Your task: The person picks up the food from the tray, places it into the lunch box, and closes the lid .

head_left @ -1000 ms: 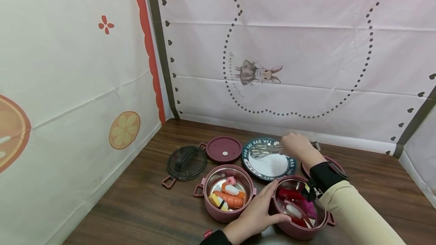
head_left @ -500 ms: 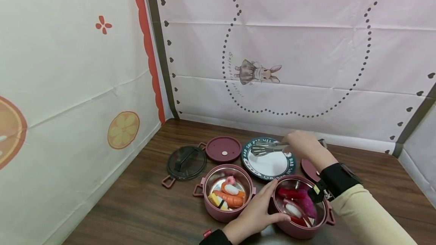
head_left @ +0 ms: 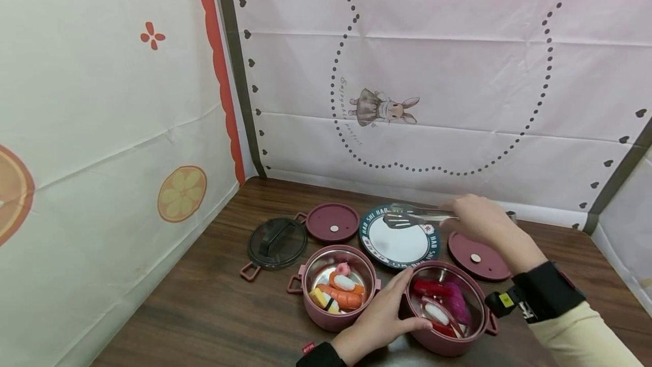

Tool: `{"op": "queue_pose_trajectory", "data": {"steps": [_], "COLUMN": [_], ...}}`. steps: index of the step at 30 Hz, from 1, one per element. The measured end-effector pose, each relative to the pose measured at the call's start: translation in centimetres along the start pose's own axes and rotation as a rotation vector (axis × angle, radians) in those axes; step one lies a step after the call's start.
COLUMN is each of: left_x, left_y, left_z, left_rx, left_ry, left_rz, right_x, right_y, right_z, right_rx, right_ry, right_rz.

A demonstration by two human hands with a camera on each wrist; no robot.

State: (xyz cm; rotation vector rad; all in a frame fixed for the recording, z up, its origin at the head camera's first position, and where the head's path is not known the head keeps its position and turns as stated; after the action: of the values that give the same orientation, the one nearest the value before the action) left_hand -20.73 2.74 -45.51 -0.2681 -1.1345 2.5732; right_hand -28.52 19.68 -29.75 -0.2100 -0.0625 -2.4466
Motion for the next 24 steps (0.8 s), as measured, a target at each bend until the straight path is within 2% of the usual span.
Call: {"op": "queue_pose_trajectory", "data": {"steps": [8,16,24], "left_x": [-0.1,-0.1,0.0], "left_y": [-0.1,0.0,-0.1], "left_z": [0.1,0.1,0.0], "left_rx": [0.001,-0.008,-0.007], "left_ry": [-0.016,-0.015,-0.020], "left_rz": [-0.006,0.010,0.012], "right_x": [-4.0,-7.7,-10.7], "right_y": [0.0,0.2,0.8], "right_z": [0.8,0.2,-0.3], "right_rx": [-0.018,-0.033,-0.068], "right_ry": [-0.101,-0.108,-0.176], "right_rz": [0.009,-0.008,0.035]}}
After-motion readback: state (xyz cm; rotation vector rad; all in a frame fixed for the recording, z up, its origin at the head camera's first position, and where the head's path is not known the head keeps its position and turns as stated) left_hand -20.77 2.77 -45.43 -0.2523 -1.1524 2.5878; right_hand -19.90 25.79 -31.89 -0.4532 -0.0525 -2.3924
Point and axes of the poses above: each hand's wrist, its own x-axis towards the middle knuckle, its own z-axis out of the back of the hand, y = z × x, the point moved 5 cm from there along x, towards the middle knuckle, and after that the axes turned 12 degrees about z, right-handed, at the moved point
